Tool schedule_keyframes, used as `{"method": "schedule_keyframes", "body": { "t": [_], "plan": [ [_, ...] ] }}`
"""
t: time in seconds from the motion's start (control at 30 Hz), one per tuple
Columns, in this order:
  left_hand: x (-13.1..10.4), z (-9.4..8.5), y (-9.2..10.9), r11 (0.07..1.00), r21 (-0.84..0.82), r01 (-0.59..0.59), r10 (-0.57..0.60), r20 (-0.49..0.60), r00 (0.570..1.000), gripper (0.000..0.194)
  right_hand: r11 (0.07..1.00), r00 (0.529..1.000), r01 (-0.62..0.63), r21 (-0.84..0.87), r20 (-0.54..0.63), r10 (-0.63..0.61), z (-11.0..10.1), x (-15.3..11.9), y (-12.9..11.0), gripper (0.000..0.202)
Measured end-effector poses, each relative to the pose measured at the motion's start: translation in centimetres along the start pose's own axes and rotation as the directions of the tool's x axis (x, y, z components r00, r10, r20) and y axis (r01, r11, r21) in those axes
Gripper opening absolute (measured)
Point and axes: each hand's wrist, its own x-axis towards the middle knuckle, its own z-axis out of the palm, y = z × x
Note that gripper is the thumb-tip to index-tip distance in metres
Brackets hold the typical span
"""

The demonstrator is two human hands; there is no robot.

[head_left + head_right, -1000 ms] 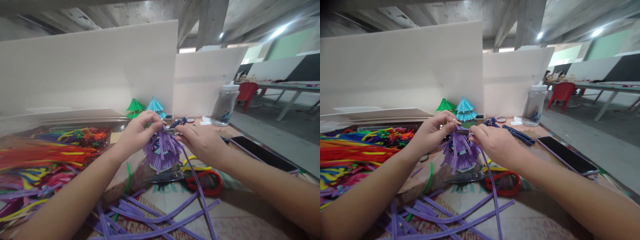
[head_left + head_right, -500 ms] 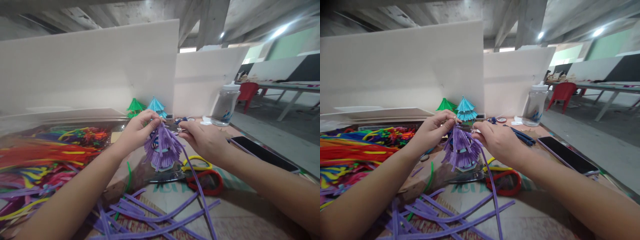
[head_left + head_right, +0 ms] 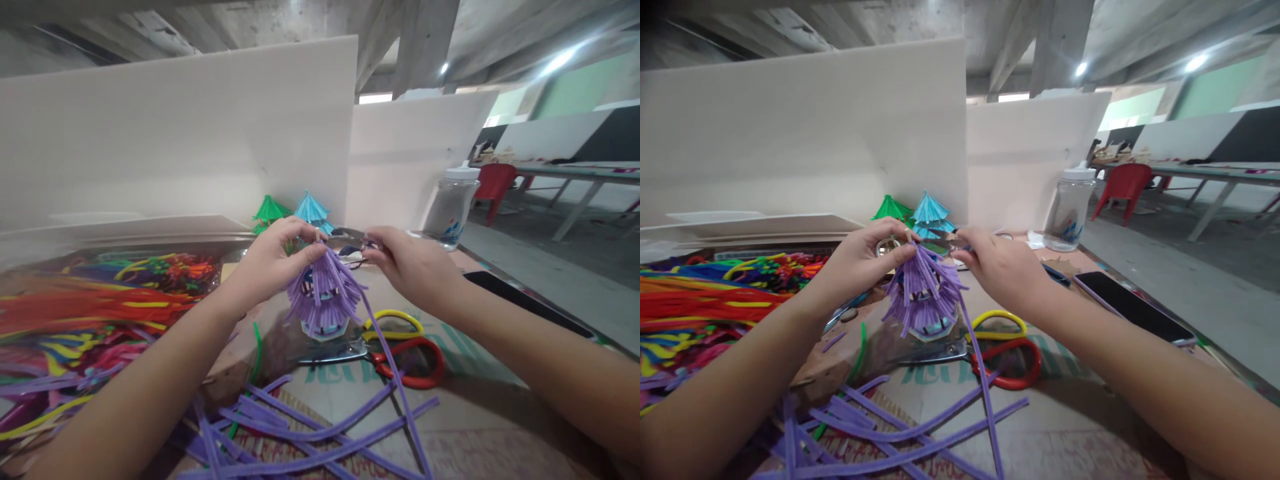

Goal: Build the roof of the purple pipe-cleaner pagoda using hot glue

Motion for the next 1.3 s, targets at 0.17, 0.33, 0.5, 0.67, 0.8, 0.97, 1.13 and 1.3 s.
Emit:
{"method": "schedule_keyframes", "body": {
  "t": [0.17,0.33,0.5,0.67,0.8,0.97,1.13,1.3],
  "plan": [
    [0.4,-0.5,-0.8,1.0,0.006,0.018,-0.018,-0.037,0.999,0.023,0.969,0.915,-0.242,0.047,0.342,0.212,1.8,0.8,2.1,0.029],
    [0.8,-0.8,-2.2,0.996,-0.021,0.091,-0.092,-0.04,0.995,0.026,0.972,0.809,-0.23,0.054,0.566,0.16,5.1,-0.4,3.3,0.031],
    [0.8,-0.6,-2.5,0.991,-0.072,0.11,-0.111,-0.001,0.994,0.027,0.974,0.773,-0.202,0.099,0.628,0.096,6.5,-1.6,3.1,0.029],
    [0.7,-0.3,-2.5,0.984,-0.134,0.12,-0.118,0.023,0.993,0.026,0.984,0.758,-0.149,0.102,0.651,0.047,6.6,-1.8,3.3,0.033],
    [0.9,-0.3,-3.1,0.969,-0.207,0.133,-0.131,0.023,0.991,0.025,0.981,0.667,-0.192,-0.036,0.728,0.157,6.4,-1.1,5.6,0.036],
    [1.2,-1.3,-3.7,0.911,-0.336,0.237,-0.257,-0.017,0.966,0.028,0.933,0.643,-0.339,-0.12,0.695,0.323,6.0,-0.6,8.5,0.036],
    [1.5,-2.0,-4.3,0.839,-0.488,0.241,-0.294,-0.036,0.955,0.03,0.862,0.619,-0.493,-0.117,0.649,0.442,6.2,-0.9,9.0,0.03],
    [1.7,-1.8,-4.8,0.822,-0.523,0.226,-0.283,-0.031,0.959,0.032,0.853,0.63,-0.517,-0.067,0.645,0.432,6.4,-1.2,9.6,0.03]
  ]
}}
